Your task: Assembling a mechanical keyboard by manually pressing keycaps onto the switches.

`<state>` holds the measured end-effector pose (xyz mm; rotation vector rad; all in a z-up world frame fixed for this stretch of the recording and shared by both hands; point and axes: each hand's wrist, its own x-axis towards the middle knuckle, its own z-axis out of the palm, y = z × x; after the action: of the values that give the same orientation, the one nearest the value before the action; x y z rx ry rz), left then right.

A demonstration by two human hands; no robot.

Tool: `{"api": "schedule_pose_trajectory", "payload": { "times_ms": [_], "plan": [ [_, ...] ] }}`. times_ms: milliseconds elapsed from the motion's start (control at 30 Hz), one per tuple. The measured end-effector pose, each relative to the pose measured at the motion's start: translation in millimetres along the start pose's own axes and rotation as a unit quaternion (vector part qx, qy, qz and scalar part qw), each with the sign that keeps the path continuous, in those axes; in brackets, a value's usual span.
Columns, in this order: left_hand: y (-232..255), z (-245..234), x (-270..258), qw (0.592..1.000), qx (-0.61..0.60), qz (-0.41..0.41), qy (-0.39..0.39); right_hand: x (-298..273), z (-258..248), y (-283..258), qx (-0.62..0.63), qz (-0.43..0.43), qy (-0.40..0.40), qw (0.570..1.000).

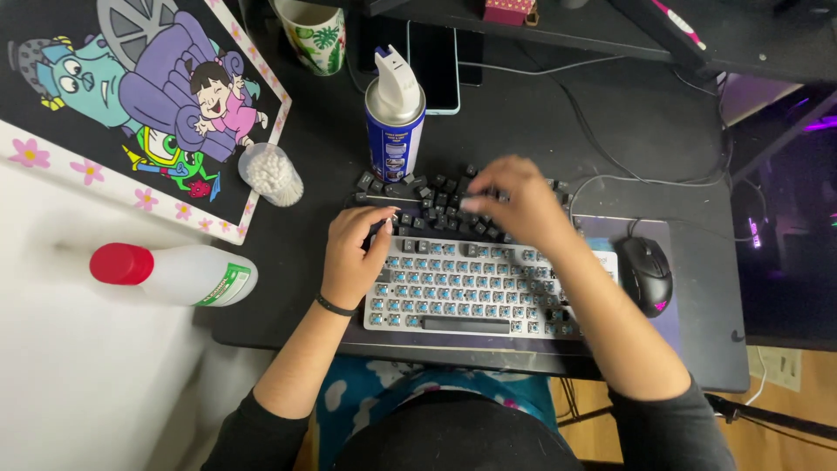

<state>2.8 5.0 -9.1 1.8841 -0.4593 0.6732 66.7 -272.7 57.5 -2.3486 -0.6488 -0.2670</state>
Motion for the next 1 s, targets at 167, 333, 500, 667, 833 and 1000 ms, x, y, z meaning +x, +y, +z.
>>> {"api": "schedule_pose_trajectory", "payload": {
  "times_ms": [167, 333, 500, 667, 833, 1000],
  "plan": [
    [1, 0, -1, 1.000, 0.006, -0.017, -0.002, -34, 5, -42, 0.021, 0.059, -0.095, 0.994],
    [-2, 1, -2, 1.000, 0.014, -0.014, -0.006, -52, 27, -31, -0.046, 0.031, -0.067, 0.996],
    [1, 1, 0, 1.000, 0.006, -0.010, -0.001, -58, 35, -34, -0.079, 0.029, -0.058, 0.995],
    [4, 0, 2, 1.000, 0.004, -0.014, -0.003, -63, 40, -34, -0.121, 0.027, -0.040, 0.991],
    [6, -1, 2, 1.000, 0.008, -0.018, -0.003, -62, 41, -38, -0.128, 0.033, -0.033, 0.991],
    [5, 0, 3, 1.000, 0.009, -0.017, -0.010, -59, 40, -44, -0.129, 0.042, -0.034, 0.990]
  ]
}}
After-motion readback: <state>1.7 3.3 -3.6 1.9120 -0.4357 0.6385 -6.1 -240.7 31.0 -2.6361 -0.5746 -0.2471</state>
